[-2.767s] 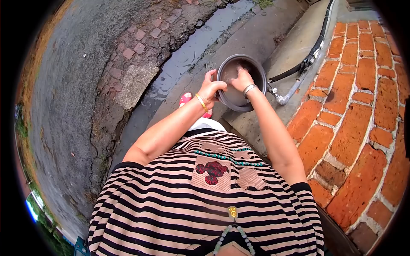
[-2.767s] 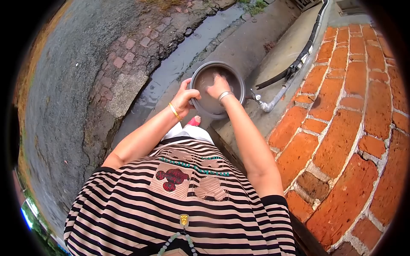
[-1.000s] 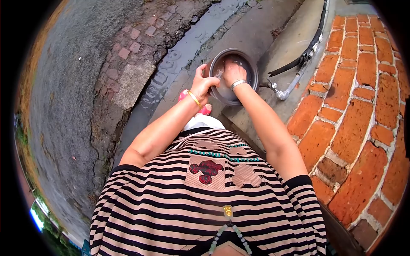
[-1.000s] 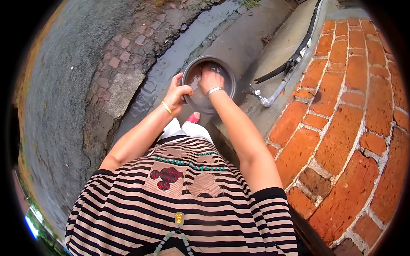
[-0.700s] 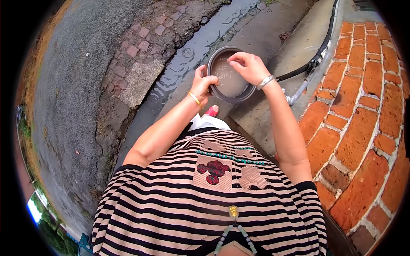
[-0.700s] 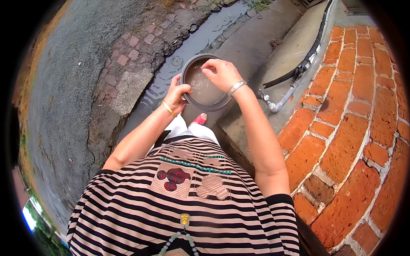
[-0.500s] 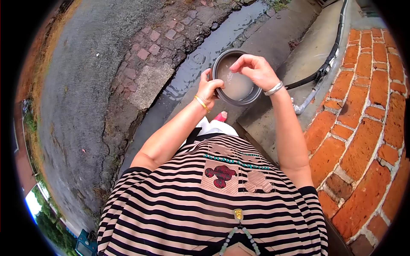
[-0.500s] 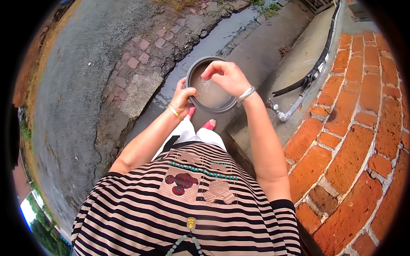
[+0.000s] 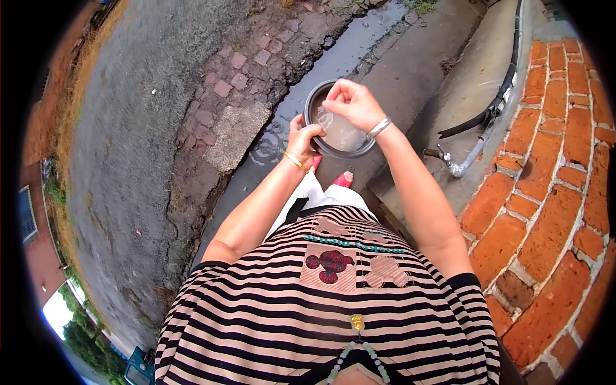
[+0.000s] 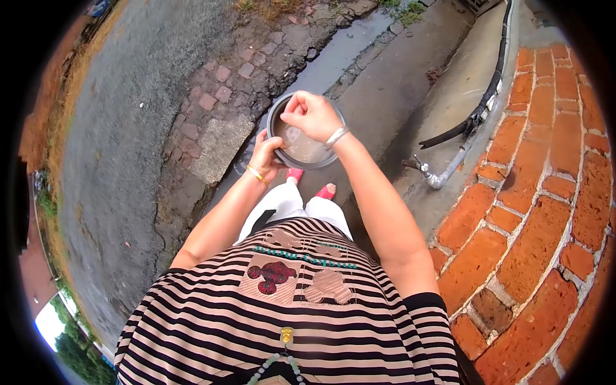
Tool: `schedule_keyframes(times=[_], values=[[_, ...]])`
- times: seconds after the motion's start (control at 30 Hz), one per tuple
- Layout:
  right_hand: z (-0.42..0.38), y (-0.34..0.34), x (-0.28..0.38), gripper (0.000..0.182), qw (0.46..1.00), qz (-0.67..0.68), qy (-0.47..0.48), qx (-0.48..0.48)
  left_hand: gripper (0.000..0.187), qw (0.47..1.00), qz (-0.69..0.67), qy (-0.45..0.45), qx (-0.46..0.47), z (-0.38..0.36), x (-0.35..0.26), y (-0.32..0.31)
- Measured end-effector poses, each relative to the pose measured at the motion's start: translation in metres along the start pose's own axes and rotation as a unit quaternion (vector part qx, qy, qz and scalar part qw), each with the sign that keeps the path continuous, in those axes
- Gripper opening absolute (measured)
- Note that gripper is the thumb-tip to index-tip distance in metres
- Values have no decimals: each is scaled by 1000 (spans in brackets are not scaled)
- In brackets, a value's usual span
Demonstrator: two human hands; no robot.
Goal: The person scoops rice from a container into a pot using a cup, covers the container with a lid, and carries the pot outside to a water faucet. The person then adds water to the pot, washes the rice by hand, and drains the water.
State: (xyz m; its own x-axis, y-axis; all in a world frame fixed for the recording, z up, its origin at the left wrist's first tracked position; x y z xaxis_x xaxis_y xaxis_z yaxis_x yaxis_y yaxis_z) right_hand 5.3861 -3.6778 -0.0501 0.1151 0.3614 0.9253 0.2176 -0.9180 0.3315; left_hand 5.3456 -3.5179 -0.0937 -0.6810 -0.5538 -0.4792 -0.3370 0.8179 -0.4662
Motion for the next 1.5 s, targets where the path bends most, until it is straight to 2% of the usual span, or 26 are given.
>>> schedule_keyframes(times=[0.03, 0.1, 0.2, 0.27, 0.33, 0.4, 0.47, 0.53, 0.63, 0.77, 0.87, 0.9, 0.97, 1.07, 1.1, 1.3, 1.5], values=[[-4, -8, -11, 12, 951, -261, 123, -112, 82, 1000, 1, 4, -16, 3, -1, 4], [-14, -16, -13, 12, 841, -450, 210, -216, 82, 999, 7, 15, -45, 12, -5, 14], [-9, 14, -24, 12, 959, -234, 45, -152, 82, 999, 22, 20, -44, 39, -5, 40], [-16, 43, -29, 12, 971, -183, -32, -149, 78, 997, 16, -5, -77, 48, -5, 51], [-27, 66, -52, 11, 967, -178, -66, -171, 70, 992, 6, -17, -124, 51, -11, 56], [-41, 82, -89, 13, 973, -121, -71, -184, 79, 991, 12, -11, -136, 78, -12, 85], [-61, 93, -105, 13, 975, -9, -115, -191, 85, 983, 15, -26, -183, 87, -16, 95], [-84, 98, -131, 15, 951, 104, -188, -221, 88, 977, 3, -41, -210, 93, -20, 103], [-110, 98, -150, 26, 906, 294, -196, -234, 91, 975, 2, -36, -220, 102, -29, 118], [-121, 93, -158, 31, 887, 311, -226, -255, 92, 979, -18, 4, -205, 134, -35, 151], [-132, 95, -201, 31, 889, 345, -185, -237, 93, 973, -9, 3, -231, 143, -39, 159], [-129, 93, -180, 35, 886, 332, -199, -255, 92, 963, -5, -10, -269, 137, -42, 151], [-126, 88, -144, 45, 877, 307, -227, -292, 92, 963, -15, 8, -269, 145, -43, 157], [-135, 91, -159, 55, 881, 288, -269, -261, 91, 955, -7, 8, -297, 149, -41, 160], [-137, 91, -161, 47, 882, 272, -275, -269, 90, 952, -2, 5, -307, 150, -42, 160], [-149, 89, -174, 32, 882, 273, -302, -236, 90, 937, 13, -3, -348, 141, -44, 150], [-153, 78, -177, 23, 888, 266, -316, -201, 95, 915, 33, -22, -400, 135, -46, 142]])
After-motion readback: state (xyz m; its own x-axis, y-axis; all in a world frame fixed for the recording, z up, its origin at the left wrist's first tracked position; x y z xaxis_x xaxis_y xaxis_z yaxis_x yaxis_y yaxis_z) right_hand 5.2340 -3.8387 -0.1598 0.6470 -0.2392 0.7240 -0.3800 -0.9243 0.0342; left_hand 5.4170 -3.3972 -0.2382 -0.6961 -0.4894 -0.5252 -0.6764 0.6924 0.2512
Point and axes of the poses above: each hand's wrist, its own z-axis towards the middle knuckle, its own y-axis out of the back of the hand, x = y × z, the point moved 2 cm from there along z, towards the middle knuckle, and after that the axes turned 13 degrees about -z, right-handed, at the moved point
